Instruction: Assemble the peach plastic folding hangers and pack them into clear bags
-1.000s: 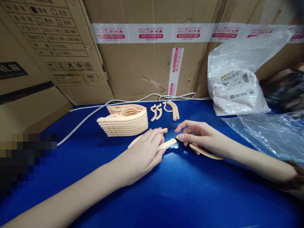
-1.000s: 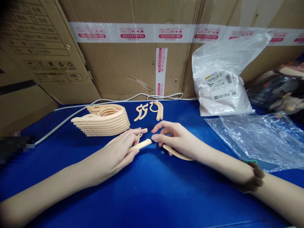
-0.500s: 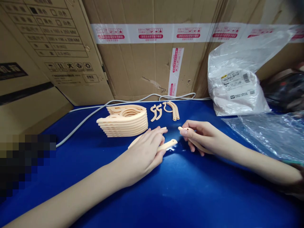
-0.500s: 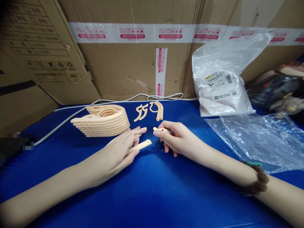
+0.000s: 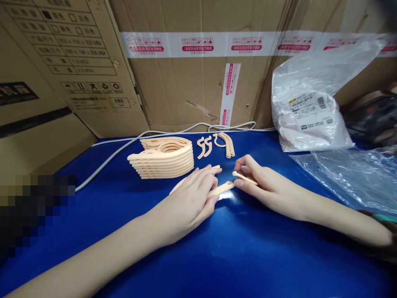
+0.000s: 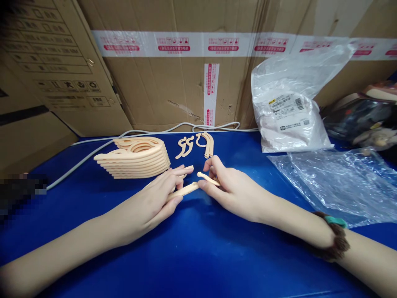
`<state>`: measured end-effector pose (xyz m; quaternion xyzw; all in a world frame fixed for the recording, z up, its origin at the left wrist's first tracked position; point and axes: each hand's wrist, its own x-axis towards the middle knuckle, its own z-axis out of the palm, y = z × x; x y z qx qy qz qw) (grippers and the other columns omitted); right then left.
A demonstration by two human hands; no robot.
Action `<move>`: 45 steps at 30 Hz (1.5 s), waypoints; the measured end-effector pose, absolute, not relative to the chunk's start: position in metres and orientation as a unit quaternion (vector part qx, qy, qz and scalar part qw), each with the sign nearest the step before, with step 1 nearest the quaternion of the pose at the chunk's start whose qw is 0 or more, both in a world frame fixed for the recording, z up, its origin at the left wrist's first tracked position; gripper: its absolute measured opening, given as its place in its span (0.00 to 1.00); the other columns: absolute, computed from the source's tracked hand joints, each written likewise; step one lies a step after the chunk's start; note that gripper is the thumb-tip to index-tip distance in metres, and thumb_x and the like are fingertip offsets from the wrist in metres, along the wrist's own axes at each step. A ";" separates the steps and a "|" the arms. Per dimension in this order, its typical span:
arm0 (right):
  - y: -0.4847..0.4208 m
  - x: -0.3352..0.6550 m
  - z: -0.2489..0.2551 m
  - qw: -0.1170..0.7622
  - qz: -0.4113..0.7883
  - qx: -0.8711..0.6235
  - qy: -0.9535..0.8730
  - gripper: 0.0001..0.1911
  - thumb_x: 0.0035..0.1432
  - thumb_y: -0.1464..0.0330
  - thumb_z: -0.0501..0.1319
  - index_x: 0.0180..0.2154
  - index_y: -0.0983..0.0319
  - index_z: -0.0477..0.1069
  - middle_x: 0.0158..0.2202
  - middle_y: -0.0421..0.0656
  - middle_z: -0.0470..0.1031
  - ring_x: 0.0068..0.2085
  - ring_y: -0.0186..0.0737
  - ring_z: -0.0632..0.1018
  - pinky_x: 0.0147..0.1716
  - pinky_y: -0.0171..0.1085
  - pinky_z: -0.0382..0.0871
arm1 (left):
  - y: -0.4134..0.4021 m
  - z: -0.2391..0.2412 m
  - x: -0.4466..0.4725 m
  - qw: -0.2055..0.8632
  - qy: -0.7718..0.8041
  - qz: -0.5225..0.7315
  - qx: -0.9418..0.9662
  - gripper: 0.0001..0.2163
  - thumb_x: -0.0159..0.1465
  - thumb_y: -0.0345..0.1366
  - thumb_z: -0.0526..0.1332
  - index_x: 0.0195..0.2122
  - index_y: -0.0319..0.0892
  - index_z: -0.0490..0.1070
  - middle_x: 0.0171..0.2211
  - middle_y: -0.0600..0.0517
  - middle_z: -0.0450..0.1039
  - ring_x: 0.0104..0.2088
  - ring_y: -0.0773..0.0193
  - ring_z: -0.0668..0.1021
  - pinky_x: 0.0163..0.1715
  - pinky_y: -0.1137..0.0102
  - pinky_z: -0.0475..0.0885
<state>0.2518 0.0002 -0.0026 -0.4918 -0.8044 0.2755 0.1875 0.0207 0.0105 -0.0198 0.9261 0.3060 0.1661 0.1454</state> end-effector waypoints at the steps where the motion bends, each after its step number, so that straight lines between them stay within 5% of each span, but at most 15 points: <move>1: 0.001 0.253 -0.003 0.188 0.269 -0.490 -0.808 0.13 0.68 0.55 0.49 0.41 0.58 0.58 0.30 0.37 0.69 0.29 0.37 0.70 0.31 0.36 0.62 | 0.011 -0.020 0.021 0.147 0.307 0.167 0.925 0.04 0.71 0.33 0.47 0.44 0.42 0.58 0.64 0.40 0.59 0.67 0.55 0.58 0.64 0.52 0.58; 11: 0.005 0.254 -0.003 0.181 0.303 -0.453 -0.819 0.23 0.71 0.57 0.46 0.26 0.60 0.63 0.23 0.36 0.65 0.25 0.32 0.66 0.30 0.34 0.60 | 0.009 -0.020 0.019 0.141 0.296 0.170 0.929 0.03 0.71 0.32 0.47 0.42 0.43 0.58 0.63 0.40 0.60 0.67 0.57 0.57 0.64 0.54 0.58; 19: 0.002 0.253 -0.001 0.180 0.304 -0.392 -0.849 0.15 0.69 0.58 0.52 0.37 0.61 0.70 0.24 0.35 0.67 0.25 0.31 0.67 0.27 0.31 0.58 | 0.010 -0.021 0.023 0.114 0.287 0.171 0.936 0.08 0.71 0.33 0.48 0.45 0.39 0.64 0.63 0.38 0.62 0.67 0.54 0.59 0.65 0.54 0.58; 28: 0.002 0.252 -0.003 0.198 0.299 -0.398 -0.844 0.19 0.69 0.57 0.51 0.32 0.62 0.69 0.23 0.35 0.68 0.23 0.30 0.66 0.26 0.31 0.58 | 0.011 -0.022 0.022 0.079 0.267 0.161 0.947 0.15 0.73 0.33 0.45 0.52 0.33 0.68 0.63 0.40 0.61 0.66 0.53 0.59 0.65 0.55 0.58; 45: 0.000 0.260 -0.012 0.163 0.010 -0.345 -0.924 0.21 0.72 0.62 0.45 0.41 0.64 0.74 0.33 0.46 0.79 0.31 0.37 0.80 0.29 0.33 0.67 | 0.011 -0.022 0.021 0.052 0.237 0.148 0.959 0.19 0.72 0.32 0.44 0.56 0.28 0.66 0.62 0.36 0.63 0.65 0.49 0.62 0.63 0.51 0.61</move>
